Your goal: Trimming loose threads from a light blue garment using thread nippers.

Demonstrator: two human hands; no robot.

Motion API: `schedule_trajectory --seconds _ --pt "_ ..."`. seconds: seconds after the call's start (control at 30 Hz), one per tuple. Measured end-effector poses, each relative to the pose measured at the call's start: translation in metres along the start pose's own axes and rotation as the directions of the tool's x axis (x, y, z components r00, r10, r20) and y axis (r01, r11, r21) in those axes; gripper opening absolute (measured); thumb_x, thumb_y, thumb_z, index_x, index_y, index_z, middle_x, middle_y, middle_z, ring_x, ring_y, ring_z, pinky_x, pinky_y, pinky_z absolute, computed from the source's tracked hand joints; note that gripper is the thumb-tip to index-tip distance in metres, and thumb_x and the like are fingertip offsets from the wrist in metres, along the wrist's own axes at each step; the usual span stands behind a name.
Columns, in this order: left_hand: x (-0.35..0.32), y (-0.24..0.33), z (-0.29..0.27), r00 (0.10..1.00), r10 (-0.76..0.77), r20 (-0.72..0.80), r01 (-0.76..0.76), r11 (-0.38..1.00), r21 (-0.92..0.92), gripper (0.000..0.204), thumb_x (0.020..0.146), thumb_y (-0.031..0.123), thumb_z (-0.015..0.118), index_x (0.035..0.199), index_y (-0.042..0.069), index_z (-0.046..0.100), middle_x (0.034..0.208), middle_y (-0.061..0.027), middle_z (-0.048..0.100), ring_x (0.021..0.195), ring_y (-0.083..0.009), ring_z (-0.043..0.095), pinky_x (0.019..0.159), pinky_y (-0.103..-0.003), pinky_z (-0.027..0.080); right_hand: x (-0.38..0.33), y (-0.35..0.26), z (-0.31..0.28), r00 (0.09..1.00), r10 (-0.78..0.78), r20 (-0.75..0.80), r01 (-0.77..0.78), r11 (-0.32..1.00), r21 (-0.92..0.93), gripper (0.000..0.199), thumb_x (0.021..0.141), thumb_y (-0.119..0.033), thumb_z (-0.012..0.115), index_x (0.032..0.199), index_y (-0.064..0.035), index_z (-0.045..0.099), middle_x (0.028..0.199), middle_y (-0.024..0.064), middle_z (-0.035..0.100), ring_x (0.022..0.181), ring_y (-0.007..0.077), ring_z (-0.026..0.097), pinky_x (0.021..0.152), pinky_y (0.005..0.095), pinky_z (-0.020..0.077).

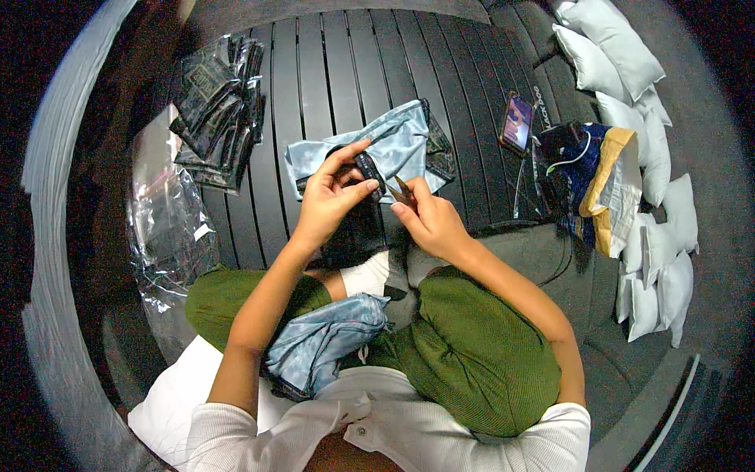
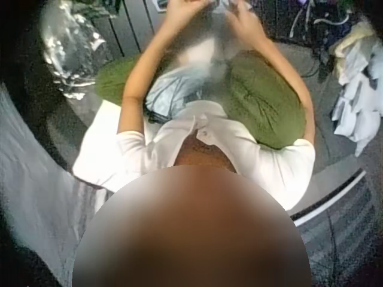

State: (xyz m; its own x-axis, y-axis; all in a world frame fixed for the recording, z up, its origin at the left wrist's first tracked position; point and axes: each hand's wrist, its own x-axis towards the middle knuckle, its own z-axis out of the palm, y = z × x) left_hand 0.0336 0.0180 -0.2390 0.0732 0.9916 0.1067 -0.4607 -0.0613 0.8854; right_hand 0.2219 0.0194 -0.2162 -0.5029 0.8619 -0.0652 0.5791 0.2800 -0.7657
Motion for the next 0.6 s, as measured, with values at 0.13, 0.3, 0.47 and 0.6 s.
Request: schedule_trajectory --seconds 0.13,0.3,0.47,0.6 --pt "-0.002 -0.002 0.003 1.0 -0.02 0.013 0.02 1.0 -0.007 0.053 0.073 -0.009 0.061 0.122 -0.001 0.042 0.119 -0.0048 0.045 0.087 -0.0088 0.05 0.08 -0.022 0.045 0.0 0.0 -0.001 1.0 0.0 -0.001 0.0 1.0 0.0 0.028 0.087 -0.026 0.048 0.097 -0.0017 0.039 0.064 0.018 0.054 0.061 0.0378 0.056 0.052 0.0413 0.0412" --pt "-0.006 -0.006 0.01 1.0 -0.004 0.008 0.005 0.999 -0.037 0.053 0.073 -0.009 0.06 0.123 -0.001 0.041 0.118 -0.0045 0.045 0.089 -0.0091 0.05 0.081 -0.022 0.044 0.0 -0.001 -0.001 1.0 -0.006 0.005 0.007 1.0 -0.008 0.028 0.087 -0.026 0.047 0.095 -0.0012 0.039 0.061 0.0176 0.053 0.059 0.0378 0.055 0.05 0.0414 0.0407" --pt "-0.01 -0.008 0.016 1.0 0.011 0.013 -0.01 0.996 -0.093 0.05 0.075 -0.011 0.056 0.122 -0.001 0.042 0.115 -0.0052 0.042 0.092 -0.0105 0.048 0.081 -0.023 0.048 0.0 -0.003 -0.002 1.0 -0.025 -0.001 0.025 1.0 -0.009 0.027 0.088 -0.026 0.047 0.094 -0.0015 0.039 0.06 0.0172 0.052 0.057 0.0375 0.055 0.049 0.041 0.0405" --pt "-0.012 -0.01 0.021 1.0 0.0 -0.024 -0.004 0.989 -0.148 0.052 0.075 -0.011 0.055 0.124 -0.001 0.04 0.114 -0.0047 0.041 0.092 -0.0103 0.048 0.082 -0.024 0.047 0.0 -0.003 -0.001 1.0 -0.021 -0.008 0.021 1.0 0.007 0.026 0.088 -0.027 0.046 0.093 -0.0019 0.039 0.06 0.0169 0.052 0.057 0.0373 0.055 0.048 0.0408 0.0399"
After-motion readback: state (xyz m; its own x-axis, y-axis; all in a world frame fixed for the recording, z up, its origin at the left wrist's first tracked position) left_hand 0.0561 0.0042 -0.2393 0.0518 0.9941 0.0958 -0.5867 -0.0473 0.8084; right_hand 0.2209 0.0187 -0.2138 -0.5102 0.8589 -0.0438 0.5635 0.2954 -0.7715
